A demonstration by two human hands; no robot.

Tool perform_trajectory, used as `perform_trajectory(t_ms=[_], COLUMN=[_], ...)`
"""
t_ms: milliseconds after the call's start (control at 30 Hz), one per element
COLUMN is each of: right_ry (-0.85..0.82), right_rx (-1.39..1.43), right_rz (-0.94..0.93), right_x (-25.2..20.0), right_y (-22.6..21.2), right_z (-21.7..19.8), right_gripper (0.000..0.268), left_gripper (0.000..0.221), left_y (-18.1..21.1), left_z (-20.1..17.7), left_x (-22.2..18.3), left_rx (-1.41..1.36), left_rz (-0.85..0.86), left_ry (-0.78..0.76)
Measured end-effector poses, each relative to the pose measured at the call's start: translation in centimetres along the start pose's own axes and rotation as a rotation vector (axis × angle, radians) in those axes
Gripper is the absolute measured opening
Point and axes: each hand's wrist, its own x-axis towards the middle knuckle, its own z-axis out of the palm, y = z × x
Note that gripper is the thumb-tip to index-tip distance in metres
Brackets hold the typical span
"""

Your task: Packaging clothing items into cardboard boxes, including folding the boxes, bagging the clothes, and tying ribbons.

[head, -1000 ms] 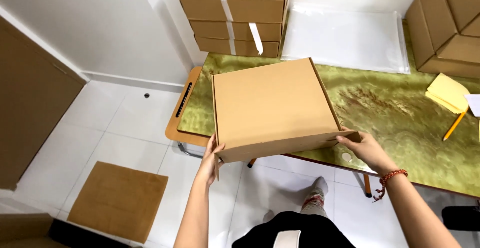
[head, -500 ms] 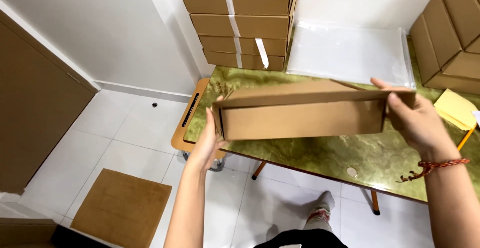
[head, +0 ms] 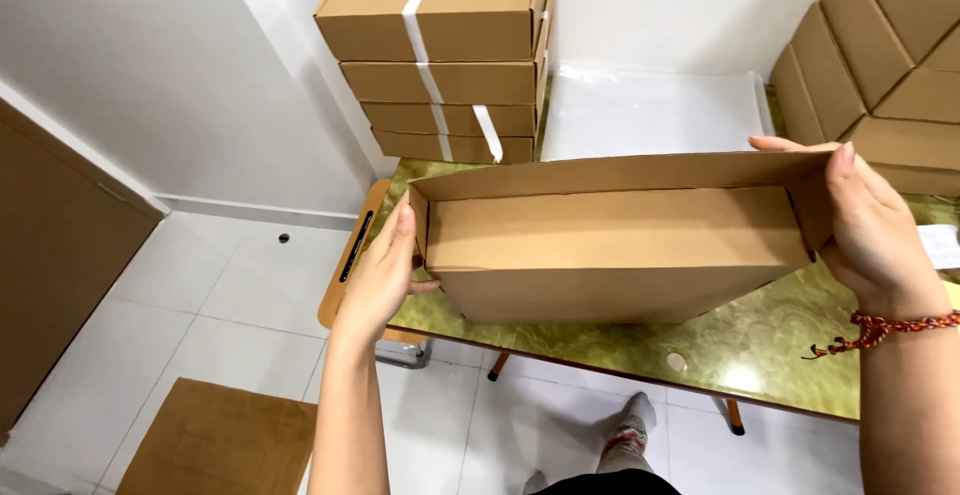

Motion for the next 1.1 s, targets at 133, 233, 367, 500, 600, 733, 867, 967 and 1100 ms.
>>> perform_trajectory(t_ms=[133, 233, 367, 500, 600, 733, 867, 967, 1100], right_ry=[-0.017, -0.120, -0.099, 0.065, 0.045, 0.189, 0.340, 0.429, 0.570], right_rx=[0.045, 0.010, 0.008, 0.092, 0.190, 0.222, 0.223, 0.211, 0.381], right_rz=[0.072, -0.209, -0.305, -0.114, -0.215, -0.150, 0.156, 0.313, 0.398], right_x=[1.7, 3.6, 4.0, 3.9, 4.8, 3.5, 1.2, 0.6, 0.0], right_y=[2.1, 6.1, 8.4, 9.7, 15.3, 15.0, 9.0, 8.5, 7.9], right_z=[-0.8, -2.2, -1.8, -0.3, -1.3, -0.6, 2.3, 1.5, 0.0], right_gripper=[0.067, 0.062, 0.064, 0.082, 0.075, 0.071, 0.074, 0.064, 0.047], left_gripper=[0.081, 0.074, 0.070, 0.063, 0.055, 0.063, 0.075, 0.078, 0.070], left_y=[-0.9, -1.5, -2.6, -3.5, -3.1, -4.1, -4.6, -2.1, -0.3], left_z=[0.4, 0.7, 1.8, 3.2, 4.1, 3.9, 2.6, 3.0, 5.7], left_x=[1.6, 2.7, 3.8, 4.4, 3.2, 3.3, 5.7, 4.7, 5.5], left_rx=[-0.055, -0.018, -0.099, -0.291, -0.431, -0.493, -0.469, -0.410, -0.405], left_rz=[0.040, 0.142, 0.173, 0.175, 0.254, 0.219, 0.024, -0.097, -0.239], left_ry=[0.008, 0.000, 0.017, -0.009, -0.041, -0.038, -0.104, -0.157, -0.147])
